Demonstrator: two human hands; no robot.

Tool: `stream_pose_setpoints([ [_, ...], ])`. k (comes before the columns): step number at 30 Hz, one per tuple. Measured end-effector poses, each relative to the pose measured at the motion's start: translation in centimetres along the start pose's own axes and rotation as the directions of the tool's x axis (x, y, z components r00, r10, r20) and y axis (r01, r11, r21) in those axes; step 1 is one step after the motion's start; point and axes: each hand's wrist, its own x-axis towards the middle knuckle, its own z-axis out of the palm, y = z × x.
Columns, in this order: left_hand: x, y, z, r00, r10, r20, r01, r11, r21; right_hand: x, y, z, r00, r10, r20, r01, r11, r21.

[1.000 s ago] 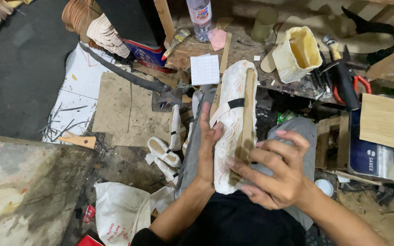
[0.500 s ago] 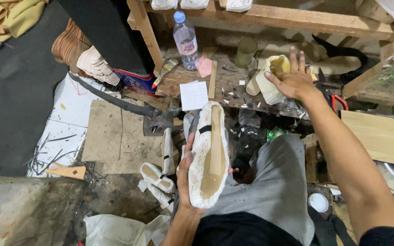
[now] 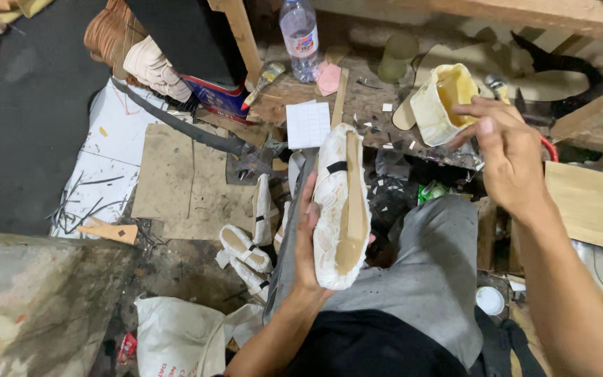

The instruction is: The person holds a fabric-covered shoe upper fitted over a wooden shoe last and presses and smooths the fabric around the last by hand. They dip their fingers into a container of liquid, likely adhesive, work it along the fabric edges, then place the finished last on a shelf with similar wrapped lasts.

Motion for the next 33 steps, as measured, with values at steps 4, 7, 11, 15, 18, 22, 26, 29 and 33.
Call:
stream_pose_setpoints([
  [4, 0.4, -1.0, 1.3, 0.999, 0.045, -0.029, -0.040, 0.985, 0.170, -5.3, -9.5, 3.4, 0.968, -0.117, -0.221, 0.147, 0.982, 0.122],
  [7, 0.8, -1.3, 2.5, 0.988, 0.153, 0.015, -0.151, 0.946, 0.289, -7.3, -12.8, 4.9, 0.994, -0.061, -0.088, 0.075, 0.985, 0.155],
  [11, 0.1, -1.0, 3.4, 0.967, 0.244, 0.070, -0.249, 0.861, 0.444, -8.1, -14.3, 5.8, 0.999, -0.028, -0.030, 0.036, 0.948, 0.316],
  [15, -0.4, -0.6, 3.8, 0.955, 0.284, 0.084, -0.282, 0.782, 0.556, -8.9, -15.0, 6.0, 0.999, -0.053, 0.012, 0.048, 0.964, 0.262],
  [18, -0.6, -0.5, 4.0, 0.964, 0.256, 0.068, -0.256, 0.837, 0.484, -9.3, -14.9, 5.5, 0.982, -0.161, -0.097, 0.159, 0.987, -0.025],
  [22, -0.9, -0.4, 4.2, 0.985, 0.163, 0.058, -0.173, 0.937, 0.304, -8.9, -14.0, 5.0, 0.970, -0.212, -0.120, 0.202, 0.975, -0.093],
  [26, -0.9, -0.4, 4.0, 0.988, 0.137, 0.075, -0.152, 0.955, 0.253, -8.4, -13.5, 4.8, 0.937, -0.322, -0.132, 0.305, 0.943, -0.135],
  [29, -1.0, -0.5, 3.8, 0.991, 0.108, 0.076, -0.123, 0.964, 0.236, -8.4, -13.2, 4.8, 0.946, -0.306, -0.104, 0.293, 0.948, -0.125],
  [33, -1.0, -0.5, 3.7, 0.994, 0.079, 0.081, -0.094, 0.976, 0.195, -8.6, -12.8, 4.7, 0.908, -0.407, -0.104, 0.383, 0.904, -0.189],
])
